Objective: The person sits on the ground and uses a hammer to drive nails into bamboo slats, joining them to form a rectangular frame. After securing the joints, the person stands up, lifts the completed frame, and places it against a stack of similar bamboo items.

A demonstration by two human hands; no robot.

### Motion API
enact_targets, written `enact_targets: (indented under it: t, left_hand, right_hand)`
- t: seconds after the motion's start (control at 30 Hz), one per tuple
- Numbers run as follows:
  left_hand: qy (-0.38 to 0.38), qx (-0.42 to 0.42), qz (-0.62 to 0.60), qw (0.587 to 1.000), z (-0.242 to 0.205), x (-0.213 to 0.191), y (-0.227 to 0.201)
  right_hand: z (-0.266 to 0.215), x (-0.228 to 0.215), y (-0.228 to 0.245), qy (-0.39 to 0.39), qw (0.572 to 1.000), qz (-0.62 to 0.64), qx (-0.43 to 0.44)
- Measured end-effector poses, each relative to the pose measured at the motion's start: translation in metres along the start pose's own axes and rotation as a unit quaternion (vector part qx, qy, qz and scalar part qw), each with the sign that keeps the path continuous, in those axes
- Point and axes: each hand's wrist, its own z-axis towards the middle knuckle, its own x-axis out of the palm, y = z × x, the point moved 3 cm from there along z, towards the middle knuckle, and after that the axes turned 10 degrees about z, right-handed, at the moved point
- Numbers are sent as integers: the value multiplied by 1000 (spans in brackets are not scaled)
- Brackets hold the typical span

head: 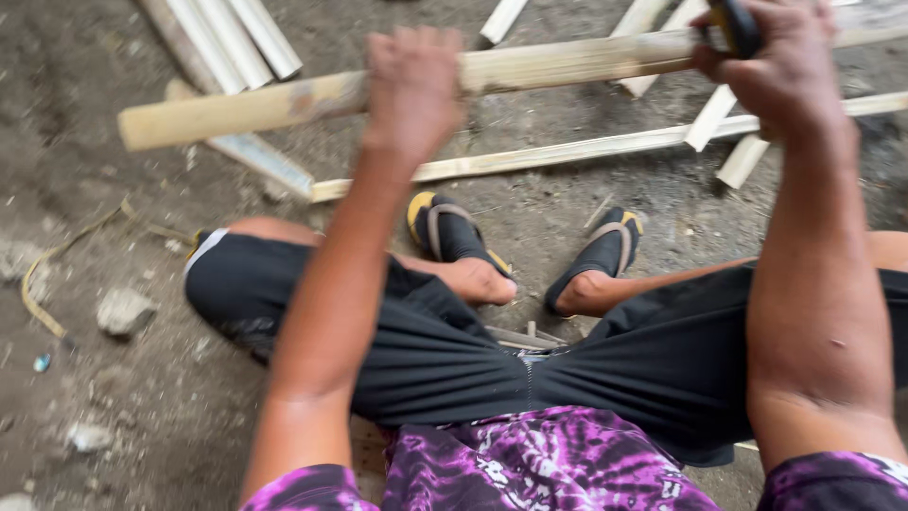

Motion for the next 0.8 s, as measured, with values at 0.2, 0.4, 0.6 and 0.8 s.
enact_targets:
  t: [0.2, 0.4, 0.6, 0.8]
  left_hand:
    - [-129, -85, -30, 988, -114, -16, 209]
    - [-214, -436, -82, 870, -126, 24, 269]
    - [-28, -329, -732, 596, -118, 60, 259]
    - [37, -402, -699, 591, -39, 78, 136]
  right_hand:
    - [7, 13, 8, -17, 980, -155, -128]
    - [14, 31, 46, -13, 997, -73, 7]
    - [3, 64, 100, 2, 999, -33, 11]
    - [5, 154, 176, 76, 990, -4, -115]
